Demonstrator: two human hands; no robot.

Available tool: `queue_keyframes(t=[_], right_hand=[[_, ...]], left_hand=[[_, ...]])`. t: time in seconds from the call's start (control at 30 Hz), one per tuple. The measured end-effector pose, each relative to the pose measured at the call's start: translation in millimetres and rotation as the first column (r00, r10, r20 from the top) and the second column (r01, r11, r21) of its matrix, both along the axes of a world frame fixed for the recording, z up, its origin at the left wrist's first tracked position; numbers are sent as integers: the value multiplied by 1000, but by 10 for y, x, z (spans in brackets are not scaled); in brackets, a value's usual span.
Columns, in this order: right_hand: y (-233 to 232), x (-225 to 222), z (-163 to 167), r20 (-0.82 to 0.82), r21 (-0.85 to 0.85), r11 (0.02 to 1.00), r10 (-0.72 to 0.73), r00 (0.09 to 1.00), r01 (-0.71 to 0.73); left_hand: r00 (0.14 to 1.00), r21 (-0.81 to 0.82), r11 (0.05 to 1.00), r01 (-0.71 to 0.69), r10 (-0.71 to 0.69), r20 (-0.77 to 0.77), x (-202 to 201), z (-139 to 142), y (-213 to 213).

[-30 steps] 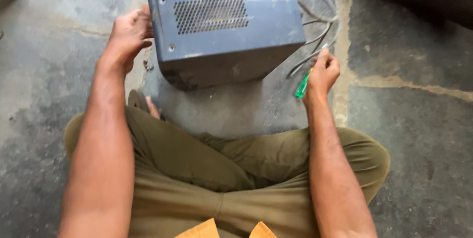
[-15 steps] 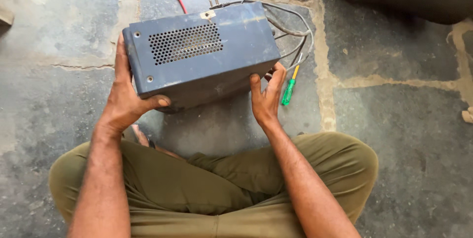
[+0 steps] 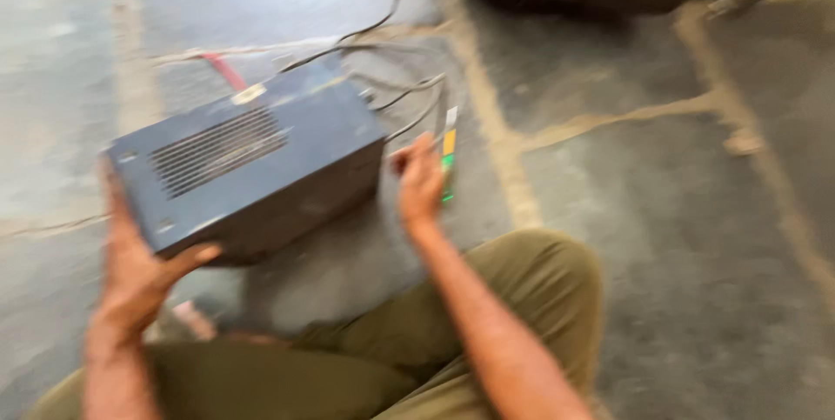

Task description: The person sits on the floor and uses a screwdriver to remove screws from the casing of a blue electronic device. They rotate the device to access different sides and continue unscrewing until the casing is partially opened.

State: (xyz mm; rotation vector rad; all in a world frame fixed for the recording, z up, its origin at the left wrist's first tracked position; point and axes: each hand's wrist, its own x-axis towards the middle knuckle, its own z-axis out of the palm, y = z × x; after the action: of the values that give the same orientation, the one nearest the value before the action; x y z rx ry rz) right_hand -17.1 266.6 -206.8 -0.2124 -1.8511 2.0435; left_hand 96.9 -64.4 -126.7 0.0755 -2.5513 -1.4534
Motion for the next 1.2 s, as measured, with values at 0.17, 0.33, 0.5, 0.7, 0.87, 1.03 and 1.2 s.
queue_keyframes(t=[0.17,0.33,0.5,0.7,0.87,1.03,1.2], right_hand=[[52,51,255,84,-43,997,74,994,-71],[-75,326,350,-69,244,970,20,997,-3],[-115,666,500,18,356,934,-5,1000,-2],[-203,829,502,-151,342,929,203,968,-142],[330,96,315,-227,273,899,-287,931,344],[836,-596,-173,409,614,738,-601,687,280],[632,-590,-509,653,696,711,-570,498,-99]], left_hand=[[998,186,981,54,-58,17,30,-5,-19],[991,446,886,125,-137,-5,-47,29,15],[990,265,962,73,-103,99,-366,109,-381],[996,399,914,79,-58,-63,-716,-59,-440],[970,375,907,-192,233,-67,-556,-407,-155],[873,388,830,-400,475,-116,-420,-188,81],[897,704,599,-381,425,123,-576,110,579]])
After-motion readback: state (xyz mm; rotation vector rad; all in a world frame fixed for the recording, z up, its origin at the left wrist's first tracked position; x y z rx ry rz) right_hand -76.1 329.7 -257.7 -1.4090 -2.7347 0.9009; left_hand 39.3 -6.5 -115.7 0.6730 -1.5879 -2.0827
